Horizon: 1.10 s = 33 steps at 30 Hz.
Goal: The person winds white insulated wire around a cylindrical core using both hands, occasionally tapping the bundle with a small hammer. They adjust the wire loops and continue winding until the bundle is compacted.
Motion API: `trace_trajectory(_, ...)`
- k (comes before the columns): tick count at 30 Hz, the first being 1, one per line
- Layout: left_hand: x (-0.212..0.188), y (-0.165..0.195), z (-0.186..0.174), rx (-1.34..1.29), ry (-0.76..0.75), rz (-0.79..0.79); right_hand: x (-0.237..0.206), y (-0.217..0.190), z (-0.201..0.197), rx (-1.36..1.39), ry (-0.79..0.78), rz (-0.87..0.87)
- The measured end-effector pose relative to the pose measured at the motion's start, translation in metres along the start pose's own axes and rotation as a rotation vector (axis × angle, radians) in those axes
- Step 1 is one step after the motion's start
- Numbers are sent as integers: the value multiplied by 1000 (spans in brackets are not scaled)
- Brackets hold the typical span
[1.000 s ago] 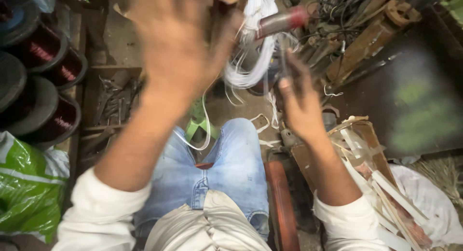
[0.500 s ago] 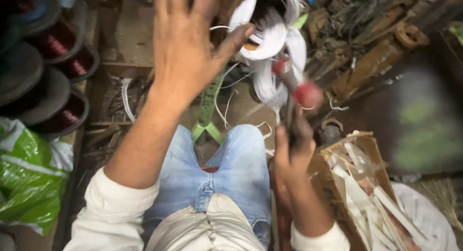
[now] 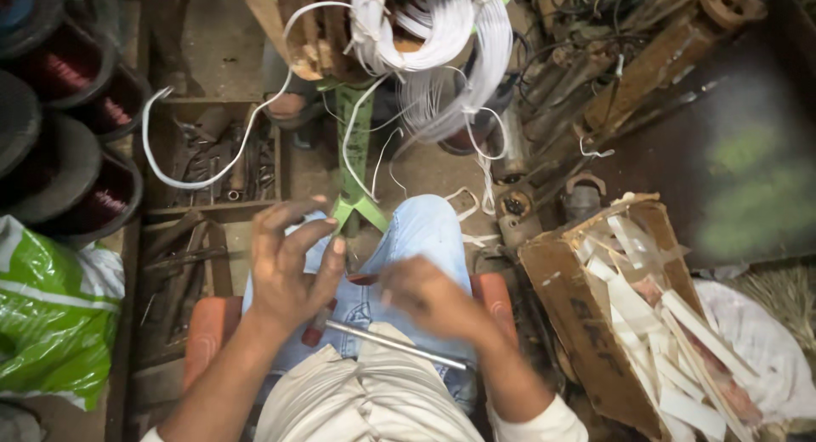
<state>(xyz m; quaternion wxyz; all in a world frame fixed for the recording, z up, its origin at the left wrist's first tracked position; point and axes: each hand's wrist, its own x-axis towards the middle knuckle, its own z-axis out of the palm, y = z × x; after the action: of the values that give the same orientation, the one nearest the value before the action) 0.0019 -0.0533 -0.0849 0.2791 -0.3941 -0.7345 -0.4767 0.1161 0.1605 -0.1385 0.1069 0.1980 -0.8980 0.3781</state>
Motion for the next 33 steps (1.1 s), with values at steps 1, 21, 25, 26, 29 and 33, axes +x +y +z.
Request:
trace_trajectory(1,1,6,4,-61,-31,-49,1,7,-11,15,114,42)
trace_trajectory(21,79,59,149,-473,-212,-96,-48,81,50,-110,667,291)
trace_trajectory(25,29,37,104,-266,-331,0,-48,89,37,-22,756,290)
trace_trajectory(26,21,29,91,-253,-344,-21,-47,94,33,48,785,401)
trace_trajectory(29,3,7,49,-264,-282,-175,-43,125,20,322,901,608)
trace_trajectory(33,-20,-11,-5,-109,-212,-434,-52,189,-9,584,1289,757)
